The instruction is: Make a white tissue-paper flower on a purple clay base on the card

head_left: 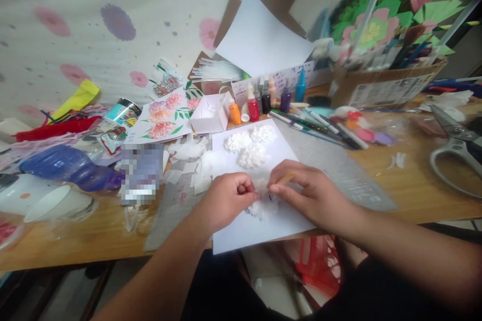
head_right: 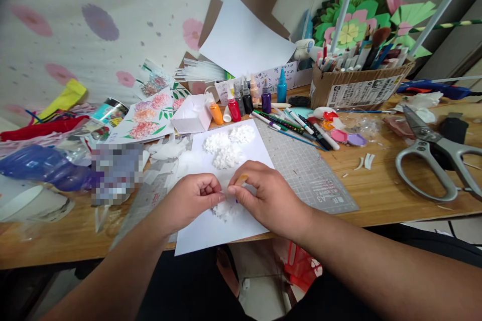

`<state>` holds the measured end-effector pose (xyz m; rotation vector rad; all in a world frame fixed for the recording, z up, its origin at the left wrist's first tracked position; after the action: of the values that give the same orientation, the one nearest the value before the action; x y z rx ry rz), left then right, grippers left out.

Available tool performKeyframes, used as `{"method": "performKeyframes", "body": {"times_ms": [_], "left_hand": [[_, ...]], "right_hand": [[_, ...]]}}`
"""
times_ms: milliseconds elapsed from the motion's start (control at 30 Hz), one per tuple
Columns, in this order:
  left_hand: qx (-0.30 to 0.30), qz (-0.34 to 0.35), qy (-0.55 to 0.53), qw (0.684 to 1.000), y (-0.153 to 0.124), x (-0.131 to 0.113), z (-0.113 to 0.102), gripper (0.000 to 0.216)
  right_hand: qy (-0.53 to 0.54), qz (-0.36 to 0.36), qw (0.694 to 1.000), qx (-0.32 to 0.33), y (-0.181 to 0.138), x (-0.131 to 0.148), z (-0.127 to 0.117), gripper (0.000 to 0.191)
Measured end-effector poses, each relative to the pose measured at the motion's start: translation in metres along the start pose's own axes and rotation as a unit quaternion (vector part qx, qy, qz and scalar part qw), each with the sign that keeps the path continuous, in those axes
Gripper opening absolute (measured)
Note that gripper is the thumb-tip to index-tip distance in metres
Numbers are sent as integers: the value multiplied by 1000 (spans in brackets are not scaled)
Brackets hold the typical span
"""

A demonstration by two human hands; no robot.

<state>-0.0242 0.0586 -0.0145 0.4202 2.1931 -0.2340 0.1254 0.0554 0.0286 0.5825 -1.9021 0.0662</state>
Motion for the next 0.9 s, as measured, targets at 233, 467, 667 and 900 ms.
{"method": "performKeyframes", "body": {"times_ms": [233, 467, 667, 900], "left_hand": [[2, 19, 1, 1000, -2, -2, 1, 21], [-30, 36, 50, 998, -4, -2, -4, 16], [-46, 38, 54, 997, -8, 0, 1, 10], [-67, 37, 22, 997, -12, 0, 3, 8]], "right_hand": [[-92, -30, 995, 19, 2, 0, 12, 15], [-100, 36, 993, 44, 13, -1, 25, 13], [18, 102, 994, 34, 15, -13, 7, 19], [65, 133, 988, 44, 11, -19, 4, 20]]}}
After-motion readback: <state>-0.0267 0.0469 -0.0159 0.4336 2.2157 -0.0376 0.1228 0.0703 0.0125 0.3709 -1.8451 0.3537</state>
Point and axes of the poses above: each hand's wrist, its own y-axis towards the middle knuckle, its own z-axis out of the palm, x = y × z, the point moved 7 cm from there along y, towards the middle knuckle, and after that the axes turned 15 degrees about z, right-handed, at the moved point
